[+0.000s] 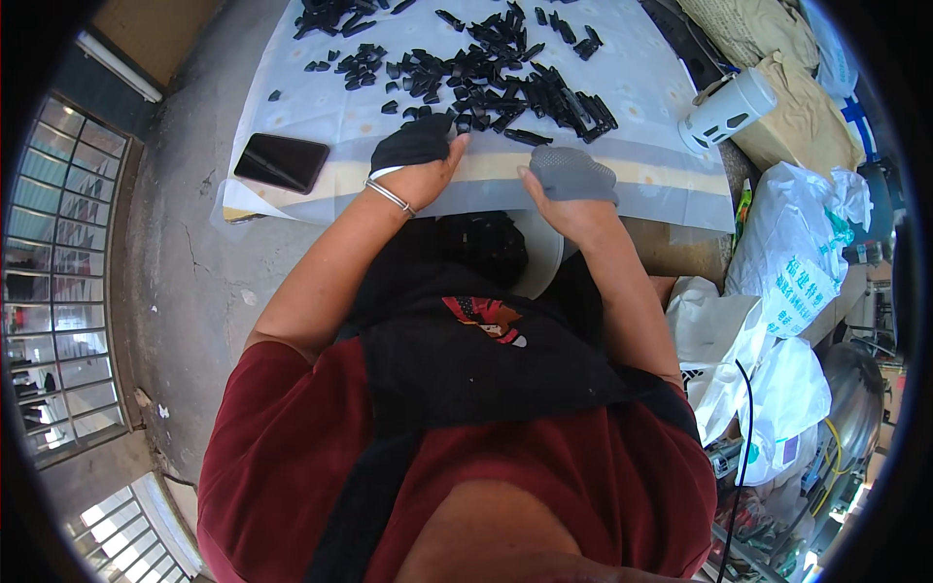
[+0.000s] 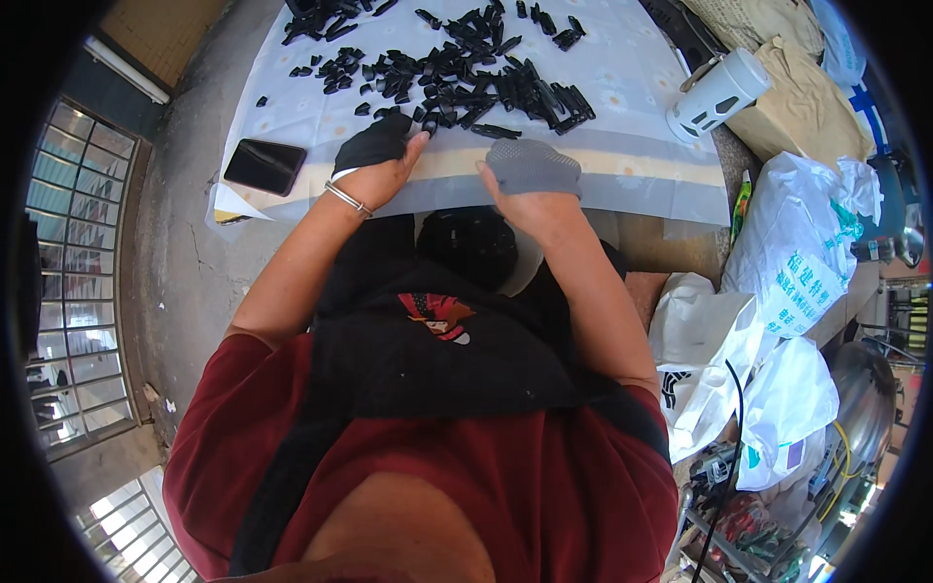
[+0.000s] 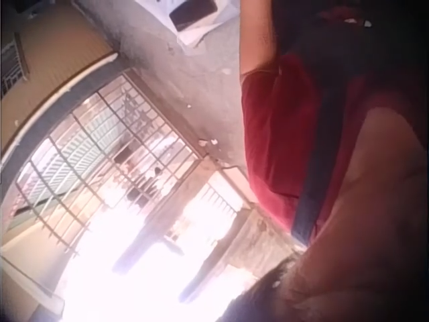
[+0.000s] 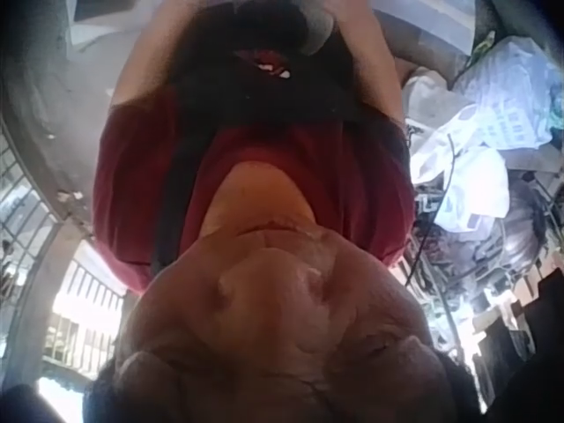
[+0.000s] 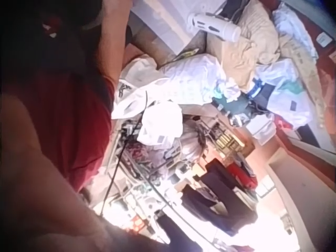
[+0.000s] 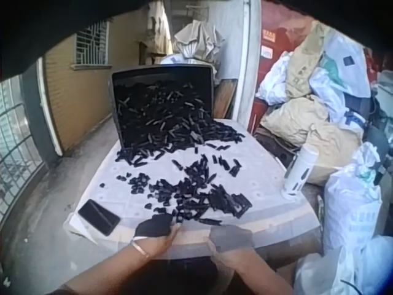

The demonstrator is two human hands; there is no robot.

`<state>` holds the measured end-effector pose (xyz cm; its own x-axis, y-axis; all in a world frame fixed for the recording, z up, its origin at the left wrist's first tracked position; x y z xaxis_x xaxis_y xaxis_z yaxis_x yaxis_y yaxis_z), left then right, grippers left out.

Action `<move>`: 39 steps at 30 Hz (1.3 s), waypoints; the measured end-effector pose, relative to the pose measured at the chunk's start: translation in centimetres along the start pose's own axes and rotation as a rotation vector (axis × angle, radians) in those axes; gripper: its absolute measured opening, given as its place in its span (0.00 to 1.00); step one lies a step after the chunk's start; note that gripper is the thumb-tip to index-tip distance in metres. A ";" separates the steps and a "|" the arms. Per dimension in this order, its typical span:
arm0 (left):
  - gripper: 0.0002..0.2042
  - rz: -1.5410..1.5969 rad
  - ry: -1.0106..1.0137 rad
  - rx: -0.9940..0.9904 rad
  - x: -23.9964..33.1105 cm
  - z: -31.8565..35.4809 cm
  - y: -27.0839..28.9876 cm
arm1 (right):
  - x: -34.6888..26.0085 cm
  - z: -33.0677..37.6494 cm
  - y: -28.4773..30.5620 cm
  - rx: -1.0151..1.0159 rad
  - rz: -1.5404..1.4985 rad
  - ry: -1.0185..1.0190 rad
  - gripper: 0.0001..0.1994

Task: Sorting and inspecting small black plastic components on a workbench in a production facility.

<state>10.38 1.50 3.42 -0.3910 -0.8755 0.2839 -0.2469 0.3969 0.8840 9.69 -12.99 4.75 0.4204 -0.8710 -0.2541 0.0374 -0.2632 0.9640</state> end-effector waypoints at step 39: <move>0.24 1.032 0.437 -0.072 0.1 6.2 -5.3 | -3.6 2.9 1.4 0.284 -0.517 0.150 0.13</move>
<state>6.16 1.01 -3.59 -0.0307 -0.1640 0.9860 0.0728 0.9835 0.1658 5.55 -11.43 6.79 0.5359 -0.5387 -0.6500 0.0358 -0.7548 0.6550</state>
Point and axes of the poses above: each hand's wrist, its own z-axis away from the middle knuckle, its own y-axis out of the back of the hand, x = y × z, the point moved 9 cm from there along -z, towards the middle knuckle, and after that the axes turned 15 degrees about -y, right-handed, at the moved point
